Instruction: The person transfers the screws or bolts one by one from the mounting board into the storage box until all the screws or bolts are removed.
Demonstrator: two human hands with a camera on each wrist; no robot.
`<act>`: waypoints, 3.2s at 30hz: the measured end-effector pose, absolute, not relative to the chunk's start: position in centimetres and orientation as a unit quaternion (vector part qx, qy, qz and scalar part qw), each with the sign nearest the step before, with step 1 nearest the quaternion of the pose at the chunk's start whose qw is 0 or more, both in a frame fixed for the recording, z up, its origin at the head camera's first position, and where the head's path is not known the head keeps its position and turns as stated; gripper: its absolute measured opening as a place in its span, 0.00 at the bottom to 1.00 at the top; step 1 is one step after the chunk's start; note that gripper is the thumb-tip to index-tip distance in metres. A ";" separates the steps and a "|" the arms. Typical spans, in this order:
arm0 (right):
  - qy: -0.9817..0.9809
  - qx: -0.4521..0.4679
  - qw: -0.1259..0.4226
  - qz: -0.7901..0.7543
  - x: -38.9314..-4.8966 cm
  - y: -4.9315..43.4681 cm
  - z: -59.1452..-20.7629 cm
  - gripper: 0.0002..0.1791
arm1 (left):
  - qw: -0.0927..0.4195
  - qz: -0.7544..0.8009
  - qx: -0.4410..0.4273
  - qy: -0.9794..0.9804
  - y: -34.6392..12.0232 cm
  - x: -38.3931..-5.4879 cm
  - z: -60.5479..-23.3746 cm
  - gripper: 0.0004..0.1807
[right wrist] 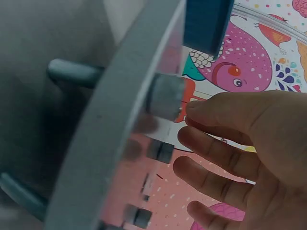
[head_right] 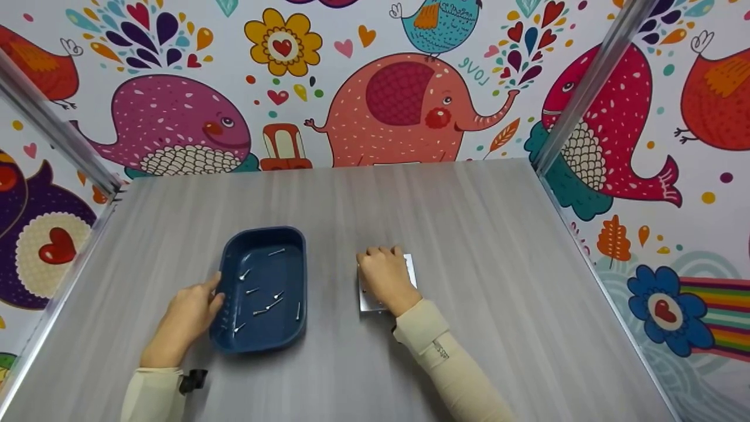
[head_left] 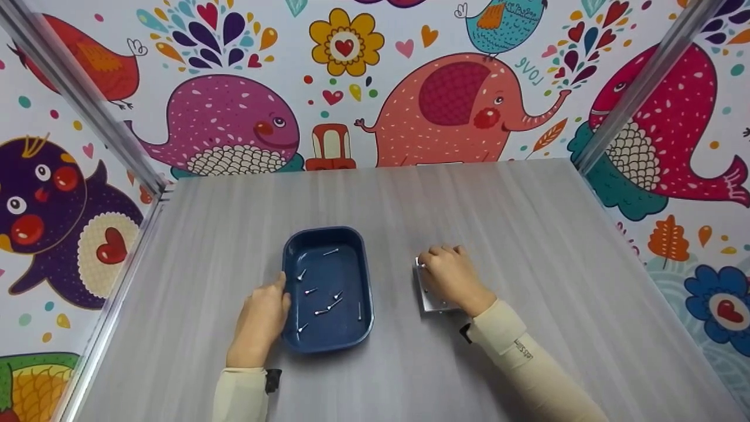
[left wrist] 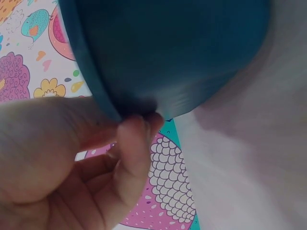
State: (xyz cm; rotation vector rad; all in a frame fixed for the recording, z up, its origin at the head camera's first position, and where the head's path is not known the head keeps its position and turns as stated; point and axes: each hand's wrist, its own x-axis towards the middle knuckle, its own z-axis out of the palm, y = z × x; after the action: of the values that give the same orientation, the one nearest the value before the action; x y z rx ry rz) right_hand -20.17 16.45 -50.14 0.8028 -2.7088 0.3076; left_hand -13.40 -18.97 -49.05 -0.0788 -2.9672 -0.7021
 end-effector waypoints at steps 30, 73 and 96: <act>-0.951 0.261 0.155 0.063 -20.2 16.3 -51.0 0.03 | 0.048 -0.232 -0.027 -0.971 -19.1 -13.3 -49.1 0.24; -0.929 0.302 0.201 0.074 -19.1 13.4 -46.6 0.03 | 0.069 -0.226 -0.044 -0.971 -19.0 -13.3 -49.0 0.23; -0.889 0.394 0.231 0.024 -16.3 4.6 -48.2 0.06 | 0.048 -0.229 -0.030 -0.972 -19.0 -13.3 -49.0 0.24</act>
State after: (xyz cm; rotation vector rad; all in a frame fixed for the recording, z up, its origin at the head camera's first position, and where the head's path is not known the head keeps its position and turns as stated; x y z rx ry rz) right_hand -16.30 4.60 -48.17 1.0824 -2.4452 0.0673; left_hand -13.27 -18.98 -49.04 -0.0901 -2.9640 -0.6969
